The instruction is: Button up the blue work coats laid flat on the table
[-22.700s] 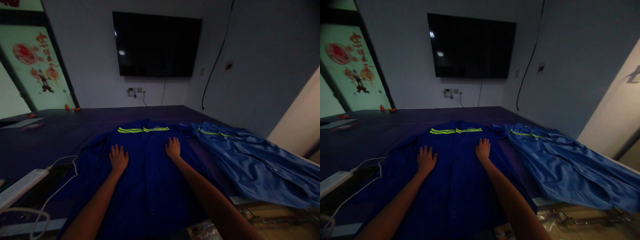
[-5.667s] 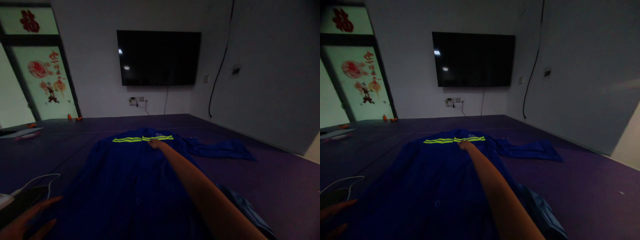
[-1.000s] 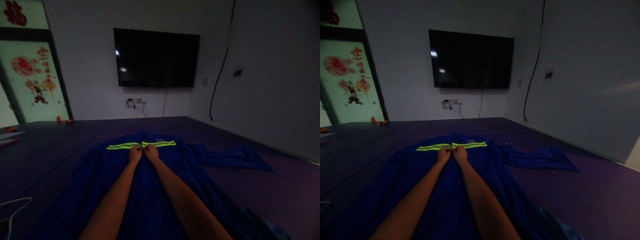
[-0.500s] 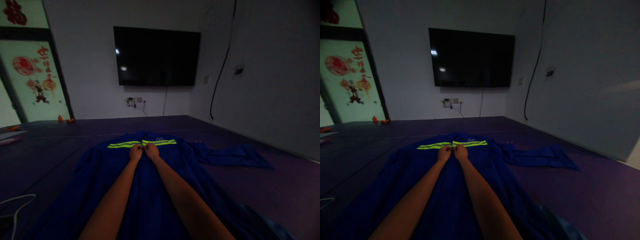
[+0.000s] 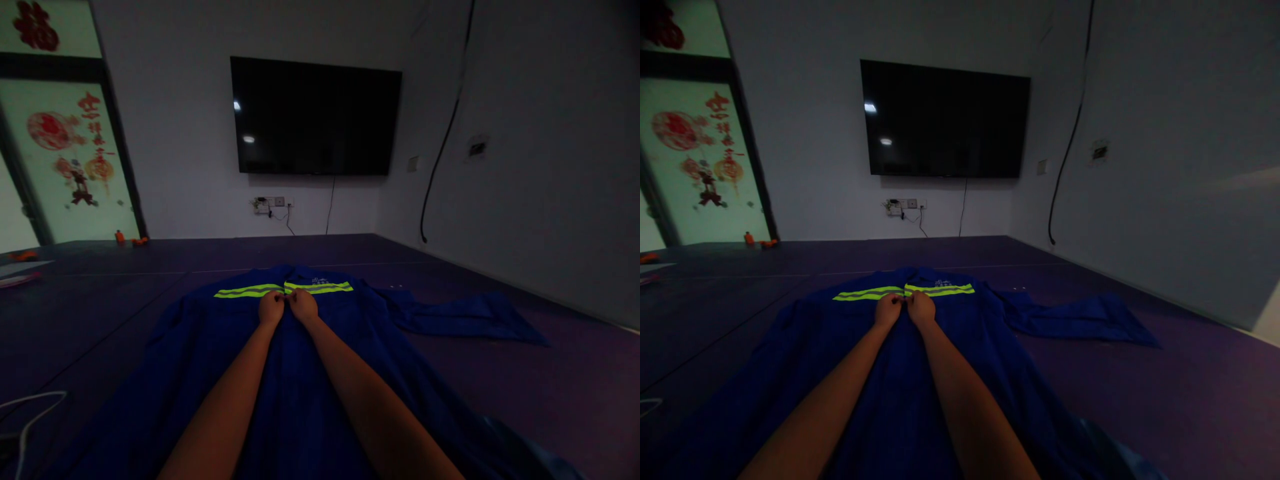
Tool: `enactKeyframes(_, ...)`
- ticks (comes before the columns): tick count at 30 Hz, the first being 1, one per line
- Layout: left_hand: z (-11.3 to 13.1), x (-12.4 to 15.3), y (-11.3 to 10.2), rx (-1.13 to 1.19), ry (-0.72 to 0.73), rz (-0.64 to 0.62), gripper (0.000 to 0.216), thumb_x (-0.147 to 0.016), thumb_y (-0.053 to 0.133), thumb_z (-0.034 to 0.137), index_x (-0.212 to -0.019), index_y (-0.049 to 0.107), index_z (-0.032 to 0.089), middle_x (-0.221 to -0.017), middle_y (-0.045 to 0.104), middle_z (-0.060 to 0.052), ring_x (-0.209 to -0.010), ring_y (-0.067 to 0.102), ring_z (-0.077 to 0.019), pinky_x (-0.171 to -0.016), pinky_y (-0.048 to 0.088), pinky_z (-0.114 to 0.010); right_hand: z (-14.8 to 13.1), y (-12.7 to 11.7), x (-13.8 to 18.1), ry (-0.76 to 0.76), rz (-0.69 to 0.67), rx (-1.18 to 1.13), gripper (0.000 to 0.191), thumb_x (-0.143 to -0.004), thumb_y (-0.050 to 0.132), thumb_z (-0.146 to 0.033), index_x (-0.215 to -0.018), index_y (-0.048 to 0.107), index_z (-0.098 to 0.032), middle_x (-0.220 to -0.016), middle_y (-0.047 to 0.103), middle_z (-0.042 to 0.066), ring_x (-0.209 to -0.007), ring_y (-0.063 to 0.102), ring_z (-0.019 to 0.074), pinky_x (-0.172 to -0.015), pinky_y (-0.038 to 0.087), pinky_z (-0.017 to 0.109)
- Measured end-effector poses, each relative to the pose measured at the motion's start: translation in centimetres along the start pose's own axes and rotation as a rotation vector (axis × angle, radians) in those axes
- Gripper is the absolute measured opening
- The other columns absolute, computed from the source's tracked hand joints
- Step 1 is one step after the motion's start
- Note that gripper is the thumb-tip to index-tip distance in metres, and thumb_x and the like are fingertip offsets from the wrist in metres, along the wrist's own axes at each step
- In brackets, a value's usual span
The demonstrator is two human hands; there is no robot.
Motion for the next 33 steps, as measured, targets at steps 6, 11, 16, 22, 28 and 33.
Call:
enactKeyframes(6, -0.05, -0.10, 0.01, 0.024, 0.001, 0.008, 0.018, -0.074, 0.050, 0.012, -0.076, 0.067, 0.017, -0.085, 0.069, -0.003, -0.082, 0.061, -0.0158, -0.074, 0.045, -0.024, -0.01, 0.06, 0.03, 0.004, 0.001, 0.008, 0.021, -0.084, 0.046, -0.029, -0.092, 0.061, -0.017, -0.090, 0.065, 0.008, -0.087, 0.058, 0.0168, -0.069, 0.037, 0.023)
enactKeyframes(11, -0.27, -0.18, 0.07, 0.042, 0.001, 0.019, 0.020, -0.073, 0.050, 0.009, -0.077, 0.068, 0.017, -0.086, 0.069, -0.004, -0.082, 0.061, -0.0158, -0.076, 0.045, -0.025, -0.14, 0.00, 0.12, 0.002, 0.004, 0.008, 0.021, -0.084, 0.046, -0.029, -0.093, 0.060, -0.016, -0.090, 0.065, 0.008, -0.088, 0.058, 0.0172, -0.070, 0.037, 0.023)
enactKeyframes(16, -0.52, -0.36, 0.16, 0.060, 0.008, 0.033, 0.021, -0.072, 0.049, 0.009, -0.076, 0.068, 0.017, -0.086, 0.069, -0.004, -0.083, 0.061, -0.0164, -0.077, 0.045, -0.026, -0.27, -0.20, 0.28, 0.009, 0.012, 0.013, 0.021, -0.085, 0.045, -0.029, -0.091, 0.060, -0.016, -0.092, 0.065, 0.008, -0.087, 0.058, 0.0172, -0.068, 0.038, 0.023)
enactKeyframes(22, -0.72, -0.54, 0.16, 0.080, 0.013, 0.050, 0.018, -0.073, 0.051, 0.010, -0.076, 0.068, 0.016, -0.085, 0.069, -0.004, -0.082, 0.061, -0.0155, -0.078, 0.046, -0.026, -0.14, -0.35, 0.39, 0.047, 0.023, 0.033, 0.023, -0.085, 0.044, -0.030, -0.093, 0.060, -0.016, -0.092, 0.065, 0.009, -0.087, 0.059, 0.0178, -0.067, 0.038, 0.023)
enactKeyframes(28, -0.56, -0.40, 0.00, 0.084, 0.009, 0.052, 0.016, -0.074, 0.052, 0.013, -0.077, 0.067, 0.015, -0.087, 0.068, -0.005, -0.083, 0.061, -0.0159, -0.078, 0.045, -0.026, 0.11, -0.42, 0.45, 0.081, 0.031, 0.058, 0.025, -0.085, 0.043, -0.032, -0.094, 0.060, -0.017, -0.091, 0.065, 0.010, -0.086, 0.060, 0.0197, -0.066, 0.039, 0.025)
enactKeyframes(33, -0.25, -0.18, -0.09, 0.072, 0.005, 0.035, 0.017, -0.074, 0.051, 0.013, -0.077, 0.067, 0.016, -0.085, 0.068, -0.005, -0.082, 0.061, -0.0158, -0.077, 0.045, -0.026, 0.22, -0.43, 0.48, 0.066, 0.024, 0.059, 0.023, -0.084, 0.043, -0.033, -0.092, 0.060, -0.019, -0.089, 0.065, 0.007, -0.086, 0.060, 0.0178, -0.066, 0.038, 0.024)
Point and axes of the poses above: each hand's wrist, its own x-axis away from the middle knuckle, its own y-axis out of the palm, z = x × y, the point moved 7 cm from there along -x, towards the middle knuckle
